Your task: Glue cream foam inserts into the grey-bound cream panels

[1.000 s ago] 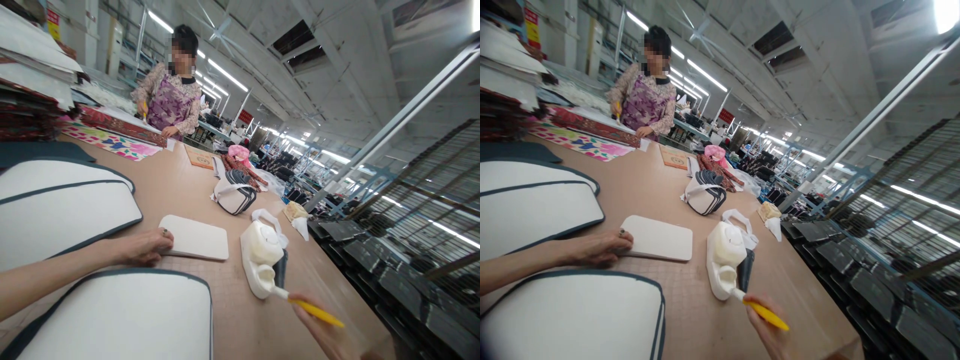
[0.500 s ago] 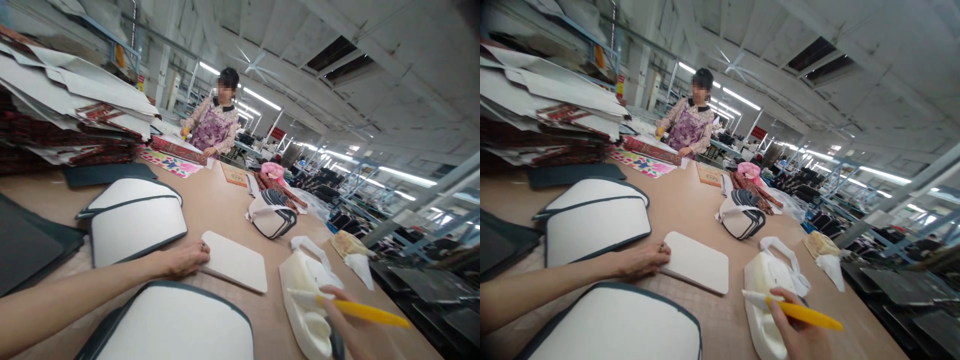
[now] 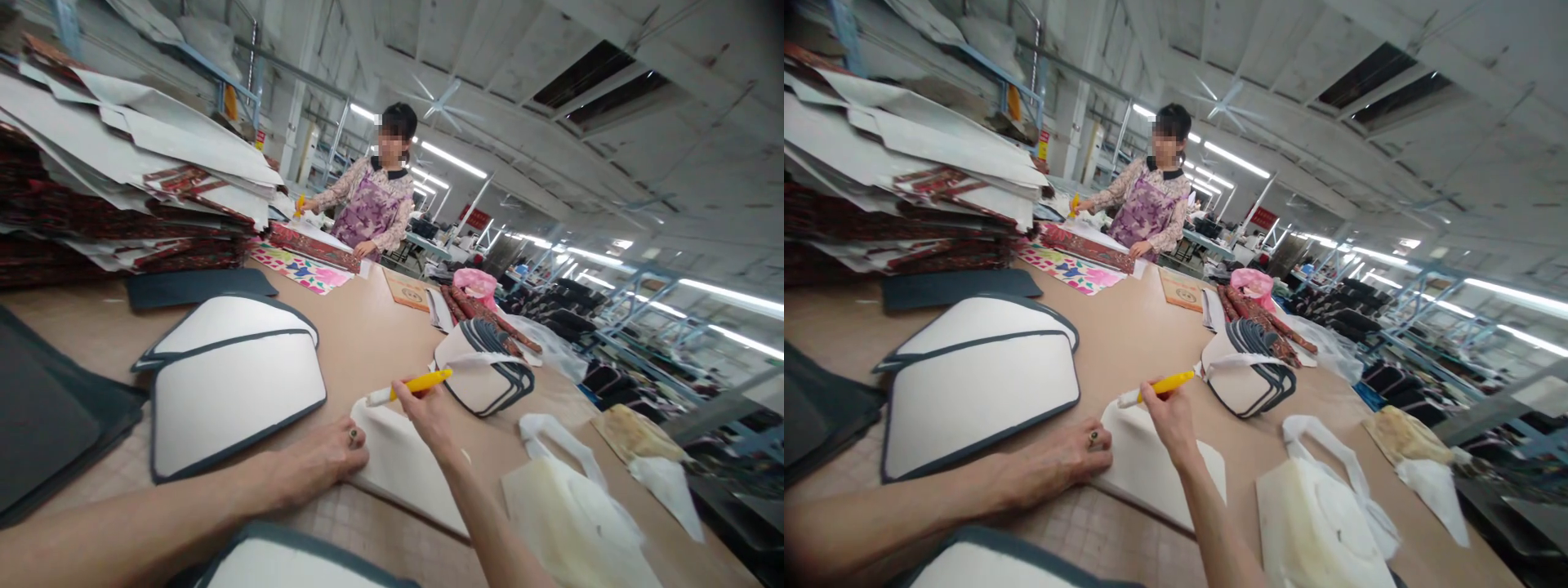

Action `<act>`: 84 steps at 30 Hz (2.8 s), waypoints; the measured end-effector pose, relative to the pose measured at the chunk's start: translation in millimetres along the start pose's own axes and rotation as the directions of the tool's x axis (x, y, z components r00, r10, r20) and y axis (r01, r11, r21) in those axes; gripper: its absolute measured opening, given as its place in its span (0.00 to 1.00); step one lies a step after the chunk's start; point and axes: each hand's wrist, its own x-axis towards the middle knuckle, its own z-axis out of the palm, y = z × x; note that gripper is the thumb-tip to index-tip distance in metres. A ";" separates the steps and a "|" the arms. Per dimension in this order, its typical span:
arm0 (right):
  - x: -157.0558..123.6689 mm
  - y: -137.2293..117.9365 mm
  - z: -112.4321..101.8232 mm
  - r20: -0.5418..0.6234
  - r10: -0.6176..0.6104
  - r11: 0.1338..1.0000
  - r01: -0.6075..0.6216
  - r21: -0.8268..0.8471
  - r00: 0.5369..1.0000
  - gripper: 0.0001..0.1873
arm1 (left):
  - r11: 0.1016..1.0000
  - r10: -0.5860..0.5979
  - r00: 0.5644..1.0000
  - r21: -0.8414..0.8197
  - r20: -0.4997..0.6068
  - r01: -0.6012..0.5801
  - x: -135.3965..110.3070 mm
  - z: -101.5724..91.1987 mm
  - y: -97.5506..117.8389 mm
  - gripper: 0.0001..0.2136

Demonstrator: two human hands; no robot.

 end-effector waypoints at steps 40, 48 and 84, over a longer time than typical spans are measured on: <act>-75.8 -13.2 -108.5 0.283 -0.124 0.757 0.275 -0.593 0.951 0.18 | 0.980 -0.107 0.992 0.164 -0.060 0.116 32.4 -58.2 2.3 0.08; -52.5 10.5 -115.6 0.316 -0.060 0.848 0.215 -0.485 0.947 0.21 | 0.937 -0.280 0.960 -0.217 0.000 0.274 34.2 -64.9 -20.0 0.25; -59.1 90.9 -78.2 -0.136 -0.141 0.801 0.032 -0.598 0.981 0.09 | 0.975 -0.112 0.980 0.207 0.166 0.076 47.6 -11.1 -17.0 0.23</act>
